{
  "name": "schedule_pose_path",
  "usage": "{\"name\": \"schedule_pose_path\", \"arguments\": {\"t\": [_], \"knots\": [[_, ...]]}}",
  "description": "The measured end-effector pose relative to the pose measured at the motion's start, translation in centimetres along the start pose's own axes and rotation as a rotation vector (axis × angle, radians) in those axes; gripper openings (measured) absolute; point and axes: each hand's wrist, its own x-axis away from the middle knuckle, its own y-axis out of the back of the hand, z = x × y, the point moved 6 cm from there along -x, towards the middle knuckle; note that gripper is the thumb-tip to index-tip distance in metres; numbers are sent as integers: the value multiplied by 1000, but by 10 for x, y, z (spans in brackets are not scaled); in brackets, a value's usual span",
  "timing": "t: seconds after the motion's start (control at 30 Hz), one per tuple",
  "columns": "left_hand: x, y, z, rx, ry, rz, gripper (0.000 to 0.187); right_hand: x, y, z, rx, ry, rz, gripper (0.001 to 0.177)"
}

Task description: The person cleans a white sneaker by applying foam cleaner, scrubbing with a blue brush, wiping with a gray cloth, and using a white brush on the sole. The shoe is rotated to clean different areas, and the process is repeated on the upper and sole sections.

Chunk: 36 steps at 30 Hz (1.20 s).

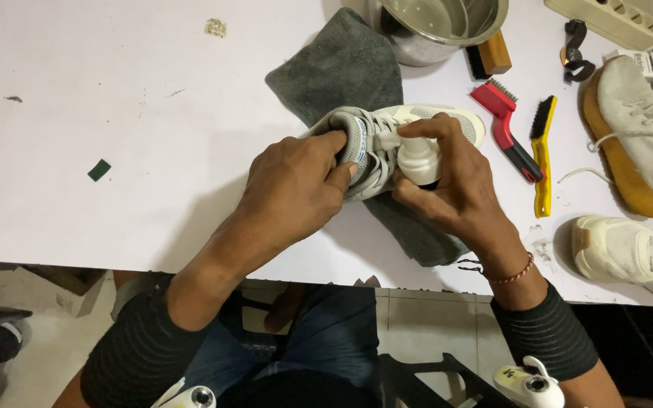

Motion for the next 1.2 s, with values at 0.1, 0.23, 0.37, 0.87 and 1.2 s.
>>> {"name": "schedule_pose_path", "arguments": {"t": [0.1, 0.23, 0.37, 0.87, 1.2], "knots": [[-1, 1, -1, -1, 6, 0, 21, 0, 0, -5, -6, -11, -8, 46], [-1, 2, -3, -1, 11, 1, 21, 2, 0, -9, -1, -35, -6, 44], [-1, 3, -5, -3, 10, 5, 21, 6, 2, -17, -5, -50, -13, 44], [0, 5, -11, -8, 9, 35, 22, 19, 13, -44, 137, -271, 3, 48], [1, 11, -17, -4, 34, 59, 24, 10, 10, -35, 129, -208, -22, 45]]}}
